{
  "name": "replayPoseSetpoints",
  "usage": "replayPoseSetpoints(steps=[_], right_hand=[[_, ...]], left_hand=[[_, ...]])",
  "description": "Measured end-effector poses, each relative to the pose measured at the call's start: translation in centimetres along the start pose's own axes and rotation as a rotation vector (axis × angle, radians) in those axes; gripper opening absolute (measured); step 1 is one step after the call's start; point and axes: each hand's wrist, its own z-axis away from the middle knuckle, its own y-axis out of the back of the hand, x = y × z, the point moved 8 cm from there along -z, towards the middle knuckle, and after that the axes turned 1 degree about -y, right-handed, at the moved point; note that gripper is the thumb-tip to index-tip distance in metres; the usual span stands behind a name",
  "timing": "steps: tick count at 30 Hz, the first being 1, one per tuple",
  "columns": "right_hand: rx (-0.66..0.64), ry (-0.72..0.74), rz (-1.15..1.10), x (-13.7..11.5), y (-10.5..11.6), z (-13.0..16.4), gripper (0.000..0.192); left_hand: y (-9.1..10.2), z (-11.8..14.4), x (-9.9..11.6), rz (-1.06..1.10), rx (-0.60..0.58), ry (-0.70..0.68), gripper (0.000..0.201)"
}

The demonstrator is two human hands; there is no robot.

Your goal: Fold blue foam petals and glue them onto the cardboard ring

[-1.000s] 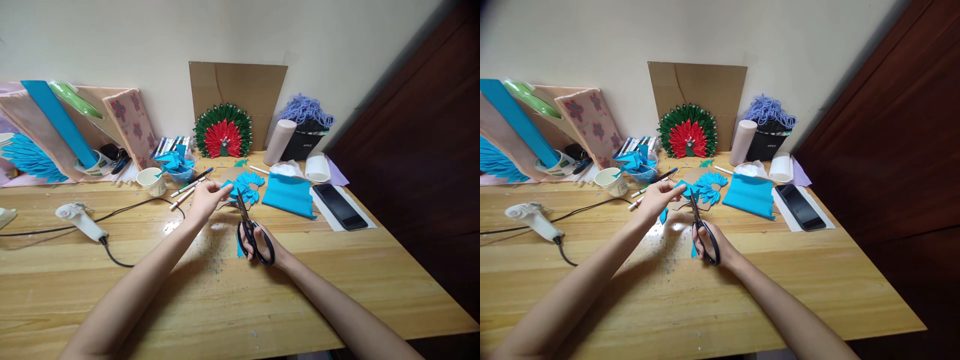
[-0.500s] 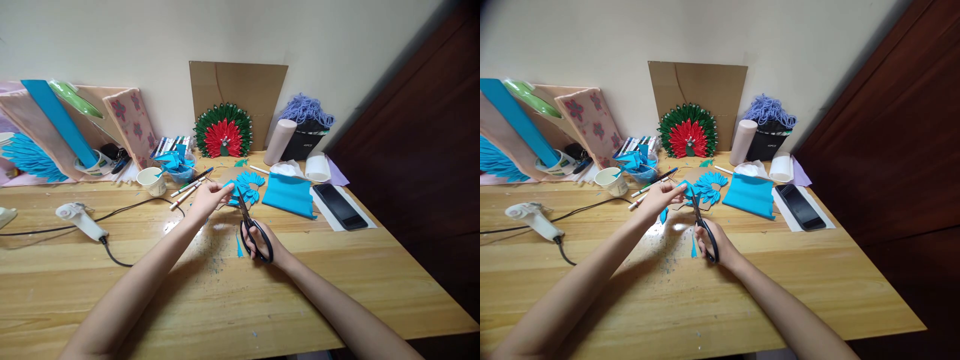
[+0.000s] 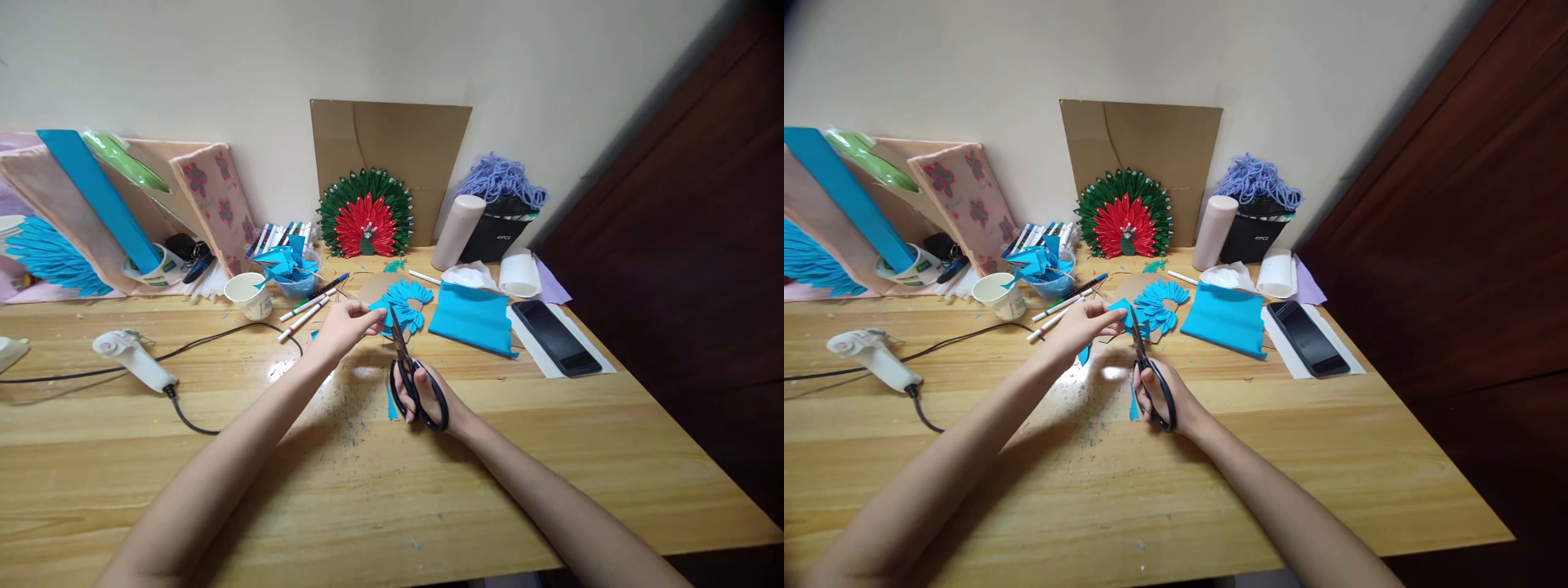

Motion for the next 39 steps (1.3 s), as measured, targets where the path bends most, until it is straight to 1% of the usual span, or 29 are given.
replayPoseSetpoints(steps=[8, 12, 17, 21, 26, 28, 34, 39], right_hand=[[0.044, -0.003, 0.055, 0.3, 0.5, -0.2, 0.062], [0.035, 0.004, 0.037, -0.2, 0.2, -0.1, 0.067], [0.03, -0.006, 0.004, -0.7, 0.0, 0.1, 0.071], [0.028, 0.0, 0.008, -0.5, 0.1, 0.1, 0.069], [0.044, 0.03, 0.065, -0.2, 0.4, 0.0, 0.063], [0.047, 0.031, 0.066, -0.3, 0.4, 0.1, 0.063], [0.018, 0.018, 0.013, -0.4, 0.0, 0.1, 0.071], [0.025, 0.028, 0.029, -0.1, 0.2, 0.1, 0.071]], left_hand=[[0.0, 0.0, 0.1, 0.01, 0.015, -0.004, 0.024], [0.0, 0.1, 0.3, 0.009, 0.012, -0.007, 0.022], [-0.2, 0.3, 0.9, -0.022, -0.028, -0.027, 0.021], [-0.3, 0.3, 0.9, -0.029, -0.043, -0.024, 0.022], [-0.2, 0.4, 1.0, -0.026, -0.025, 0.002, 0.02], [-0.3, 0.4, 1.1, -0.019, -0.027, 0.009, 0.019], [-0.6, 0.4, 0.9, -0.007, -0.071, -0.008, 0.017], [-0.8, 0.5, 0.7, -0.024, -0.112, -0.012, 0.016]])
